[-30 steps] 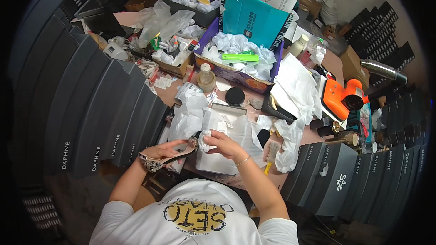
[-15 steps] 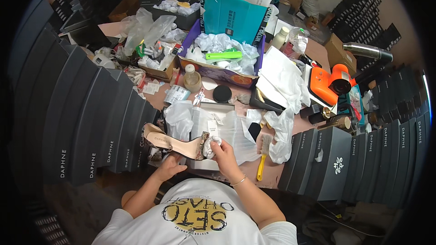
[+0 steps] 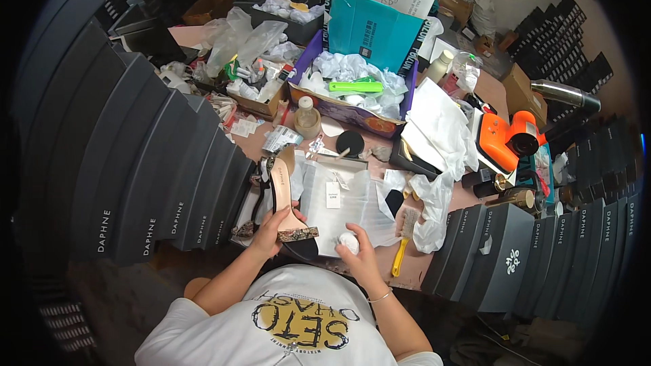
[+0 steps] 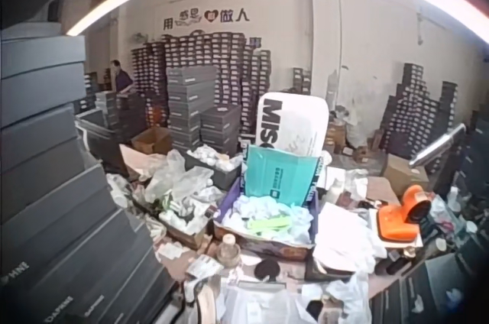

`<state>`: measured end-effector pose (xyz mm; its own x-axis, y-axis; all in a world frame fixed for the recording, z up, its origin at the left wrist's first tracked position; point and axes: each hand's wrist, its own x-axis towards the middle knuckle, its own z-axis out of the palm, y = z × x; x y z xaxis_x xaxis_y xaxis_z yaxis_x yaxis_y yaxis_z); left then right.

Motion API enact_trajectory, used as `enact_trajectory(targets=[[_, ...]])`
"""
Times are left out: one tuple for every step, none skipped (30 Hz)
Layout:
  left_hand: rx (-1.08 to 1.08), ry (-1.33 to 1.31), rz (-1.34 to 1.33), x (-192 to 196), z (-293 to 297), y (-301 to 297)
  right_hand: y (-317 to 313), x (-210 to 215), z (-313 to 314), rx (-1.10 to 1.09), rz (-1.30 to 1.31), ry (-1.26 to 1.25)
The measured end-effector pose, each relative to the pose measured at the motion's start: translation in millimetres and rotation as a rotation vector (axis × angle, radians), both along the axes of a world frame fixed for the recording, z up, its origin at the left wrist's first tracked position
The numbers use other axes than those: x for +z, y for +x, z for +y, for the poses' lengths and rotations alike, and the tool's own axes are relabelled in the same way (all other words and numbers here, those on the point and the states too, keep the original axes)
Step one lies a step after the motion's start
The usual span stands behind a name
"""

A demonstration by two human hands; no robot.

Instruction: Packaging women's high-heeled shoes into branded boxes, including wrapping them in protective paper and bags.

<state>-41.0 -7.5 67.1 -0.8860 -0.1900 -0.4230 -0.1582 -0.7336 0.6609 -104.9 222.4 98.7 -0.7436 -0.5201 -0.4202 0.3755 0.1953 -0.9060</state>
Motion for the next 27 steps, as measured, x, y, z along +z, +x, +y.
enact_trajectory(targets=[[0.001,0.002,-0.021,-1,5,2,0,10,-8,-0.019,-0.099,0.032],[-0.021,0.084,-0.048,1,13,2,-4,-15,-9,-0.102,0.076,-0.050],[-0.039,0.158,-0.046,3,16,3,-7,-10,-18,-0.080,0.217,-0.060],[-0.056,0.236,-0.050,4,20,6,-13,0,-34,-0.056,0.352,-0.064],[-0.066,0.315,-0.057,7,23,11,-13,7,-47,-0.023,0.484,-0.068],[-0.083,0.352,-0.040,12,25,10,-14,14,-56,0.126,0.561,-0.026],[-0.098,0.321,-0.044,8,28,9,-11,17,-61,0.279,0.634,0.017],[-0.097,0.279,-0.044,6,25,8,-4,14,-65,0.384,0.736,0.009],[-0.095,0.238,-0.044,7,23,6,1,16,-63,0.378,0.662,-0.068],[-0.141,0.177,-0.049,11,15,5,6,21,-59,0.372,0.587,-0.144],[-0.142,0.185,-0.040,11,11,5,9,23,-56,0.375,0.507,-0.219],[-0.144,0.193,-0.031,11,8,5,6,22,-49,0.453,0.385,-0.217],[-0.145,0.201,-0.022,10,6,7,5,20,-49,0.444,0.348,-0.195],[-0.121,0.217,-0.049,13,12,5,5,19,-50,0.428,0.313,-0.172],[-0.085,0.264,-0.070,14,13,4,4,17,-50,0.412,0.279,-0.148],[-0.049,0.311,-0.091,14,13,4,7,11,-52,0.384,0.346,-0.149],[-0.015,0.356,-0.110,15,13,2,11,17,-55,0.382,0.486,-0.088],[0.038,0.370,-0.119,8,12,1,18,27,-58,0.381,0.622,-0.030],[0.077,0.353,-0.131,5,12,2,24,32,-61,0.377,0.757,0.029],[0.111,0.338,-0.140,4,14,0,29,27,-61,0.311,0.849,0.135],[0.144,0.323,-0.151,4,16,-1,26,25,-61,0.334,0.841,0.127],[0.137,0.317,-0.133,6,16,-3,22,24,-62,0.355,0.833,0.120],[0.119,0.330,-0.129,7,16,-4,20,25,-62,0.374,0.824,0.115],[0.102,0.344,-0.125,7,16,-5,19,27,-63,0.378,0.848,0.114],[0.084,0.358,-0.122,7,16,-6,19,33,-63,0.382,0.872,0.114],[0.071,0.344,-0.124,6,16,-6,17,38,-64,0.385,0.901,0.110],[0.058,0.331,-0.126,4,17,-5,13,43,-65,0.412,0.913,0.131]])
